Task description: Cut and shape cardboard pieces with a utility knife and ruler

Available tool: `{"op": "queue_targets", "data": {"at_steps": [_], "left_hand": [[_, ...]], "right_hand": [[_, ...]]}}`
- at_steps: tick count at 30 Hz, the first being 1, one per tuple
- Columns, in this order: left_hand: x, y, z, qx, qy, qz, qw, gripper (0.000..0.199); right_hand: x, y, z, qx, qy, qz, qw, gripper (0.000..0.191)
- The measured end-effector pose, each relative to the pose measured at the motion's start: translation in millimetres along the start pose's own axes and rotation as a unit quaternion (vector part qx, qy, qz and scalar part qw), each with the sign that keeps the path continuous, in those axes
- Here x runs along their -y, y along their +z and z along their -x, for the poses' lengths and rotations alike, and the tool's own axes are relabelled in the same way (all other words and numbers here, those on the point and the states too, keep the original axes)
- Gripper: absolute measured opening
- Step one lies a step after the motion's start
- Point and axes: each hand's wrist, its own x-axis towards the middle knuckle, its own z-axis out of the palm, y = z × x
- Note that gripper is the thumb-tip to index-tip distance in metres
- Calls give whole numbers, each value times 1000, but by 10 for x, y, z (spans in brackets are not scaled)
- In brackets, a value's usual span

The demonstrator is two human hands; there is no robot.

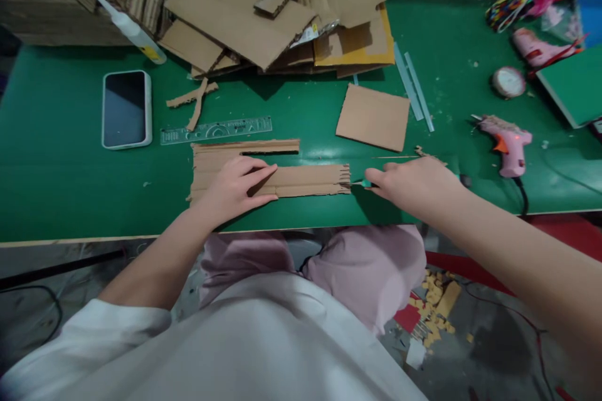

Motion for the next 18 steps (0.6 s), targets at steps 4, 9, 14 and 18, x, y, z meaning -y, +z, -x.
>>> {"op": "queue_targets", "data": {"at_steps": [4, 9, 14, 18], "left_hand": [[29, -23, 27, -21, 2, -14, 1000, 48], [-8, -78, 17, -62, -2, -34, 997, 50], [-98, -105, -70, -119, -22, -33, 992, 51], [-173, -110, -171, -156, -22, -43, 987, 50]], "right_hand": [[-185, 270, 234, -34, 49, -51, 997, 24], [-167, 543, 356, -85, 139, -48, 985, 38], [26, 648, 143, -163, 224, -60, 959, 39], [295, 431, -64, -284, 261, -208, 899, 38]]}}
